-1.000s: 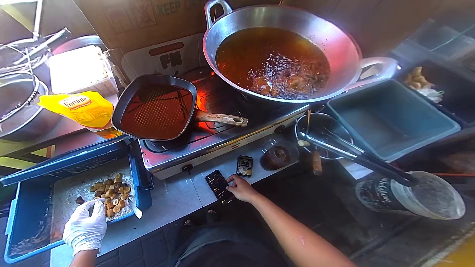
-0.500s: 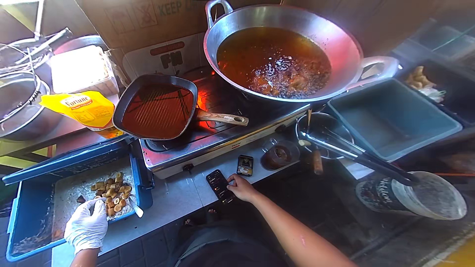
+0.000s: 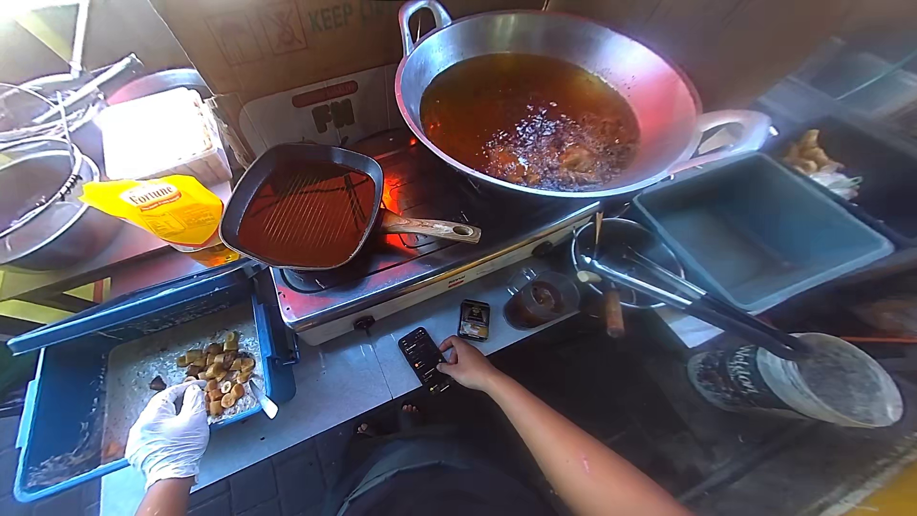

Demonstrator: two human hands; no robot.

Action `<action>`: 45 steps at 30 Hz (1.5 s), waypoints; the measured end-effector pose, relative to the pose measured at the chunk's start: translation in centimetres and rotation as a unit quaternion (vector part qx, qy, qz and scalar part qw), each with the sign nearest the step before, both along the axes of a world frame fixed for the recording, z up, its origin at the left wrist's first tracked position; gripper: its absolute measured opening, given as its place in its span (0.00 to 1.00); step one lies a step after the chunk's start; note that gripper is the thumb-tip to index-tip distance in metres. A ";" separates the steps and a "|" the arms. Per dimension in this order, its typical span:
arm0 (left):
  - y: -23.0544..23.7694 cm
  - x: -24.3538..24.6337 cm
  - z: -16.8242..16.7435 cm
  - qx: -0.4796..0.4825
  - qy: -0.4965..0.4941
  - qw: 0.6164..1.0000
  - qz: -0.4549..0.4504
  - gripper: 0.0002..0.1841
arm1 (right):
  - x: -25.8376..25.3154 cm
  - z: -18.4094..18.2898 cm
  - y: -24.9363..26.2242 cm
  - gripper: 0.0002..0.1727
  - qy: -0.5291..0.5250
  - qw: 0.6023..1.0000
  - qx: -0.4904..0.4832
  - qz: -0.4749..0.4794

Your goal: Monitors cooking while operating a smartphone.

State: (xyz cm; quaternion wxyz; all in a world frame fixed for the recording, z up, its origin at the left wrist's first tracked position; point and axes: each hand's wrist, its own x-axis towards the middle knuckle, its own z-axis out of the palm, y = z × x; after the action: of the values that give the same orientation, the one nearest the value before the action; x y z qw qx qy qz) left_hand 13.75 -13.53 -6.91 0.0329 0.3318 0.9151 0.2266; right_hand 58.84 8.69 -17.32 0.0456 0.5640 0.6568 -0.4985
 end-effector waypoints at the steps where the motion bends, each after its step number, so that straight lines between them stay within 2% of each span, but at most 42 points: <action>1: 0.0 0.0 -0.1 0.001 -0.001 1.000 0.001 0.17 | 0.0 0.0 0.0 0.27 0.000 1.000 0.001 -0.002; 5: 0.0 0.0 0.0 0.000 -0.004 1.000 0.005 0.17 | 0.0 0.2 -0.1 0.24 0.001 1.000 0.009 -0.011; 12: 0.1 0.1 0.1 -0.007 -0.004 1.000 0.009 0.17 | 0.0 0.4 -0.1 0.28 0.003 1.000 0.005 -0.011; 30: 0.1 0.0 0.1 -0.008 -0.002 1.000 0.007 0.18 | 0.0 0.2 -0.4 0.26 0.005 1.000 0.020 -0.022; 45: 0.1 0.0 -0.1 -0.010 0.002 1.000 0.012 0.17 | 0.1 -0.2 -0.2 0.20 0.019 0.999 0.012 -0.029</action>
State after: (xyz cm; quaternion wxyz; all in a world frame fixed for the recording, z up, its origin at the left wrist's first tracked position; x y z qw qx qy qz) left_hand 13.74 -13.43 -6.98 0.0319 0.3211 0.9212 0.2173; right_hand 58.94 8.45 -17.55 0.0120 0.5742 0.6468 -0.5018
